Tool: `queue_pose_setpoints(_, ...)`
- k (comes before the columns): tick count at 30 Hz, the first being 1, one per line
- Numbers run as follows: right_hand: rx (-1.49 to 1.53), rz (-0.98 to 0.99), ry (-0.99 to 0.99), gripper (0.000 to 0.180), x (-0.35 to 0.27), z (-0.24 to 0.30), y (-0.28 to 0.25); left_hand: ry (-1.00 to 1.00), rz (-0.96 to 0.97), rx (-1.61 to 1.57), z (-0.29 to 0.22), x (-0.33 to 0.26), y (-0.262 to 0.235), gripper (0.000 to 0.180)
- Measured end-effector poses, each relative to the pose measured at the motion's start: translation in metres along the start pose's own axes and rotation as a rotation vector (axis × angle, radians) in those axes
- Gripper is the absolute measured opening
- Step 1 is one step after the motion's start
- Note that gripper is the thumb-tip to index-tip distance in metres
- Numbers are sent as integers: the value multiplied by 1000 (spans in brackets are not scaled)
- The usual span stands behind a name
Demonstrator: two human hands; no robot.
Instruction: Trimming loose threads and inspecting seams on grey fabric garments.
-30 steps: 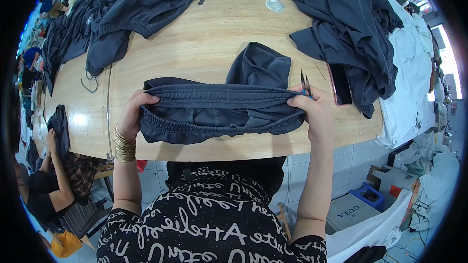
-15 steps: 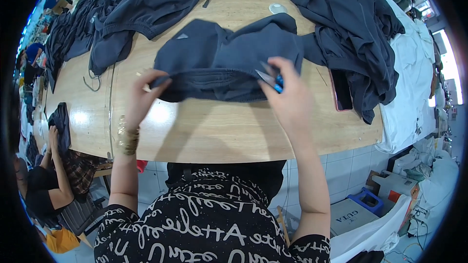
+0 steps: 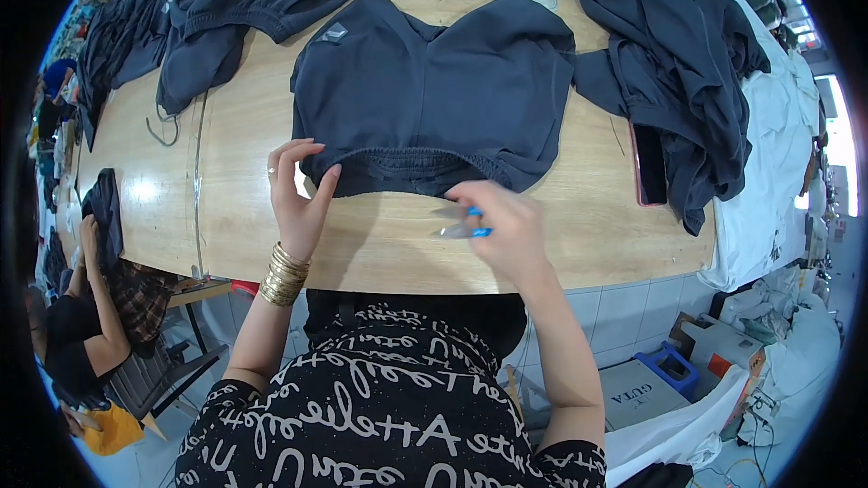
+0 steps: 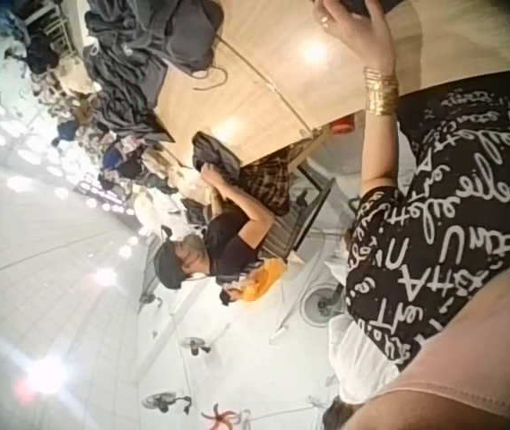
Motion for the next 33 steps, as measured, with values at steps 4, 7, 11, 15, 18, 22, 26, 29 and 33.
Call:
queue_pose_setpoints(4, -139, 255, -211, 24, -9, 9, 32, -95, 128, -260, -7, -15, 2, 17)
queue_pose_setpoints(7, -169, 216, -143, 22, -15, 6, 35, 36, 164, -170, -28, -13, 8, 20)
queue_pose_setpoints(11, -194, 183, -116, 22, -18, 4, 35, 217, 196, 77, -40, -2, 17, 33)
queue_pose_setpoints(15, -191, 241, -67, 24, -19, 0, 38, 264, 309, 173, -44, 13, 33, 49)
queue_pose_setpoints(18, -128, 311, 42, 41, -18, -7, 45, 290, 366, 265, -30, 23, 50, 53)
queue_pose_setpoints(22, -203, 249, 14, 51, 0, -3, 46, 286, 553, 171, -22, 39, 61, 37)
queue_pose_setpoints(26, -114, 26, 24, 52, 11, 3, 30, 132, 575, -164, -24, 59, 59, 39)
queue_pose_setpoints(29, -101, -58, -93, 35, 6, -3, 28, 39, 520, -84, -22, 71, 61, 50)
queue_pose_setpoints(33, -340, 200, 53, 31, 3, -15, 41, -58, 642, -27, -16, 63, 74, 51)
Point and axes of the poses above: each hand's wrist, its own x-axis towards the middle knuckle, its own y-axis out of the palm, z = x × y, the point moved 5 cm from there along x, towards the middle knuckle
